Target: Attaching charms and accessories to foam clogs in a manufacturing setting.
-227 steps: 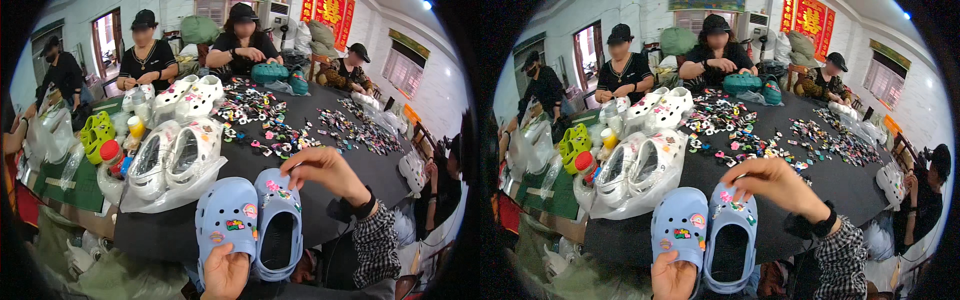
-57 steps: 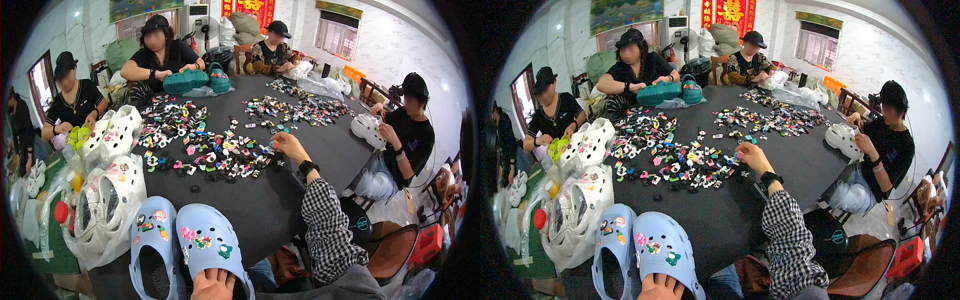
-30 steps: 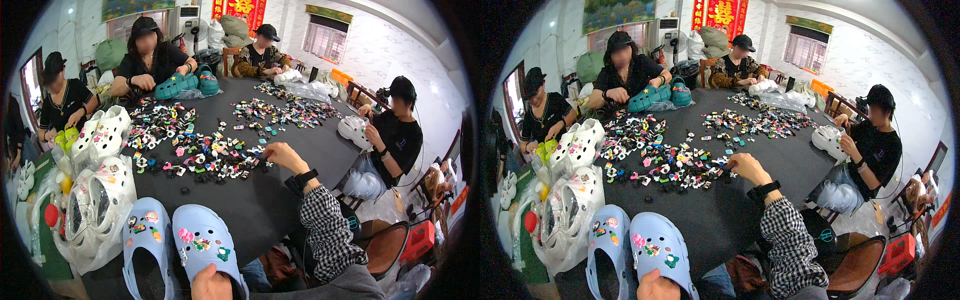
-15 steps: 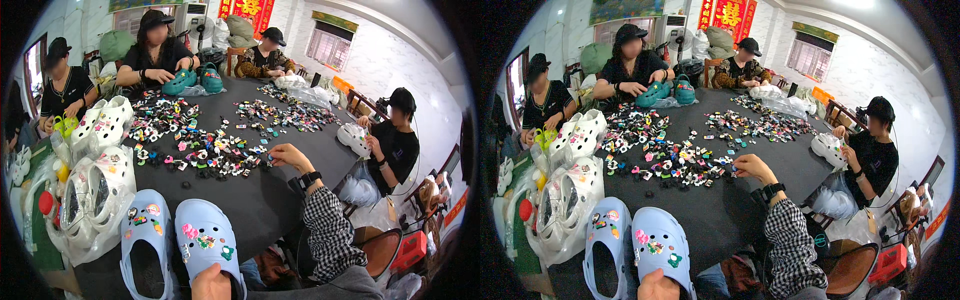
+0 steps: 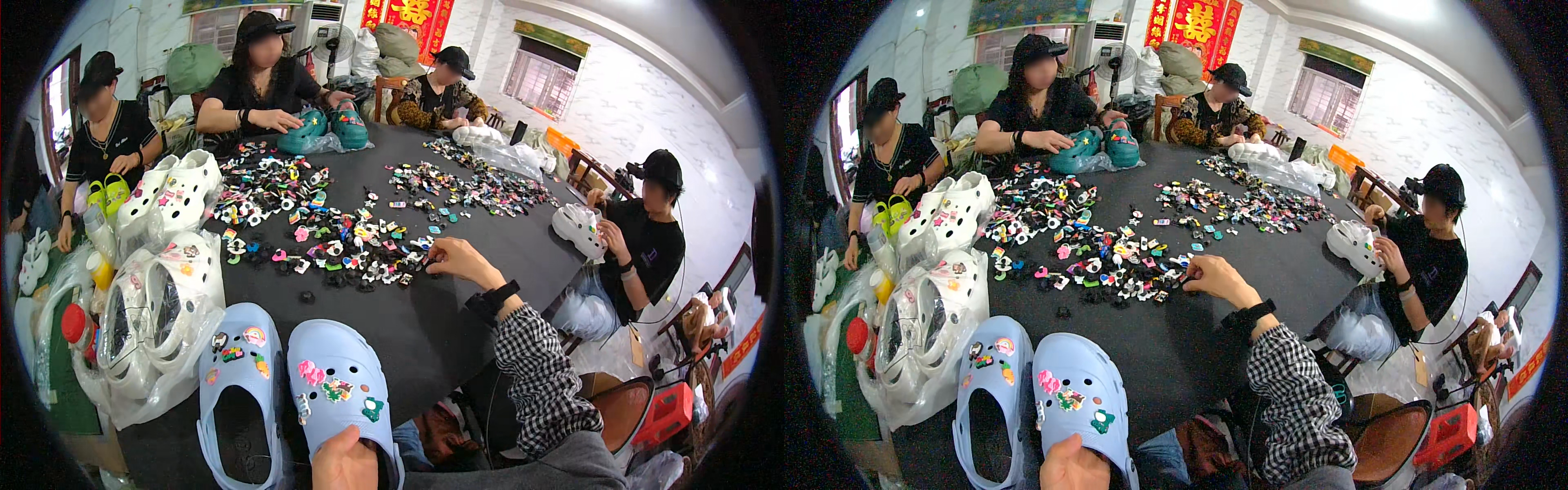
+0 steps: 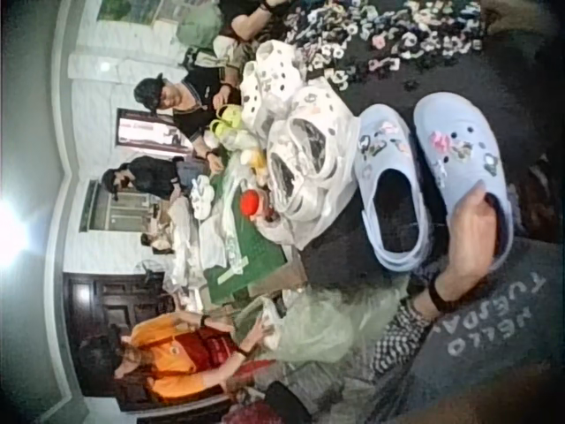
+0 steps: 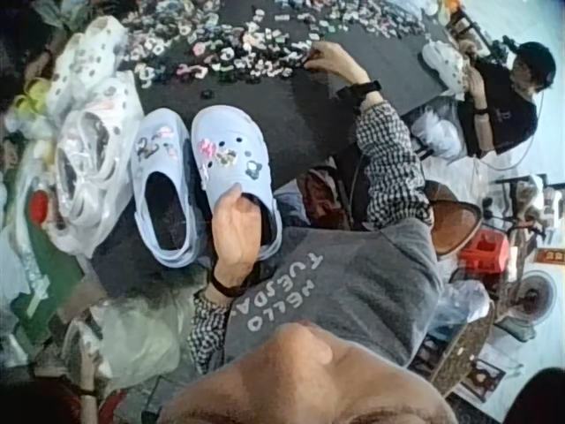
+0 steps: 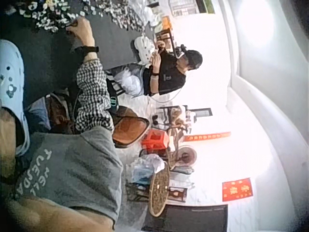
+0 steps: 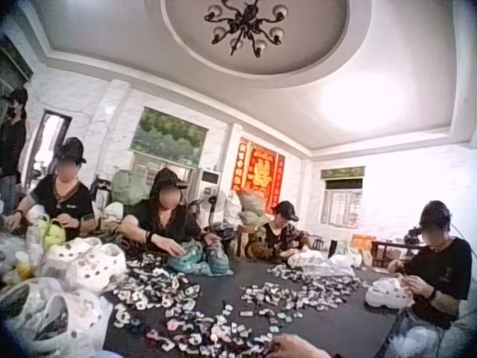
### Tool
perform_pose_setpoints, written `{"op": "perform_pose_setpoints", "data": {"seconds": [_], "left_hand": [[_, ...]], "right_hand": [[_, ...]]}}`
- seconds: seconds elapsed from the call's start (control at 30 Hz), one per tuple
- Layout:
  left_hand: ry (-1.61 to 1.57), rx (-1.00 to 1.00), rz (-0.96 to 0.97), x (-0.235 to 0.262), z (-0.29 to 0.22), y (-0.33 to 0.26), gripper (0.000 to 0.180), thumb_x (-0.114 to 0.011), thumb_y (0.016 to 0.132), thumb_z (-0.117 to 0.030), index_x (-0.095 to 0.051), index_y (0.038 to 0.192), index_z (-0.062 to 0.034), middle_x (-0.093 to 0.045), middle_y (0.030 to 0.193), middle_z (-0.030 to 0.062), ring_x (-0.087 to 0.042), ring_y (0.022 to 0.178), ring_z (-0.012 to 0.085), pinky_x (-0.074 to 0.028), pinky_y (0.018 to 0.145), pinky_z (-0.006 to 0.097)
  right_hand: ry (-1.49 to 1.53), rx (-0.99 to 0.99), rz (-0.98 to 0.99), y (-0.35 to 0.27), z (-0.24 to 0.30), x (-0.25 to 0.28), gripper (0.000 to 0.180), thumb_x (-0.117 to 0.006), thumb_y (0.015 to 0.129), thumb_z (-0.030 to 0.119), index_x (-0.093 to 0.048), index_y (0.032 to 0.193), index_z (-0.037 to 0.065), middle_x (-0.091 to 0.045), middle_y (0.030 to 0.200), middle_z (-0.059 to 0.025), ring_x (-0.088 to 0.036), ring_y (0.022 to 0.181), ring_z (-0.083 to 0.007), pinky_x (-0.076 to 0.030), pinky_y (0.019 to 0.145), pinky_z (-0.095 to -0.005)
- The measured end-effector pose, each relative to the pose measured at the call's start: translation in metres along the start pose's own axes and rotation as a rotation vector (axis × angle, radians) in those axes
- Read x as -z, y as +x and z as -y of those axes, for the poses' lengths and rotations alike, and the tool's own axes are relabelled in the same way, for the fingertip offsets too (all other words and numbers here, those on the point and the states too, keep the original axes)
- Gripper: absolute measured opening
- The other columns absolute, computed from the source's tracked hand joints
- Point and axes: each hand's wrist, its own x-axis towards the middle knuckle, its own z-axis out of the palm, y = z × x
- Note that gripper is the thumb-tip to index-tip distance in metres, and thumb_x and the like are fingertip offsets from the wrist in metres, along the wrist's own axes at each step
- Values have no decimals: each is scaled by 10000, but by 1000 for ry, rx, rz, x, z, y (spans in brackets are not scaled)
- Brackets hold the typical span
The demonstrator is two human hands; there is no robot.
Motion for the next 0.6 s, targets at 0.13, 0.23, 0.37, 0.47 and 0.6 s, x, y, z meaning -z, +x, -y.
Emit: {"op": "perform_pose_setpoints", "data": {"seconds": [0.13,0.23,0.37,0.47,0.6], "left_hand": [[-31,29,11,2,-2,0,218,-499,960,-87,-502,746,-127,-397,638,-50,-425,625,72,-364,620,259],[-39,42,37,2,-2,0,215,-503,957,-85,-500,747,-129,-398,639,-54,-424,624,73,-363,618,258],[-51,48,52,6,-2,1,186,-522,946,-86,-514,765,-129,-426,657,-57,-445,646,72,-372,633,257],[-12,56,29,2,-5,-1,155,-536,934,-83,-528,784,-125,-457,684,-61,-467,674,69,-383,657,255],[-18,52,106,8,-4,-1,103,-545,925,-81,-553,829,-115,-496,734,-63,-496,722,70,-398,693,257]], "right_hand": [[131,-185,23,4,-7,0,198,-714,808,156,-658,920,3,-658,776,-64,-642,717,-127,-525,619,-279],[393,-340,7,3,-23,6,149,-671,853,113,-648,922,-16,-664,779,-65,-645,690,-110,-538,598,-244],[429,-276,36,2,-25,5,143,-649,857,101,-658,926,-23,-678,794,-72,-652,673,-105,-537,581,-243],[338,-286,7,3,-11,3,161,-672,833,118,-655,921,-15,-677,785,-78,-650,681,-124,-523,587,-268],[68,-115,-2,6,-3,-4,226,-718,756,145,-657,914,-4,-665,756,-99,-650,702,-188,-509,650,-310]]}}
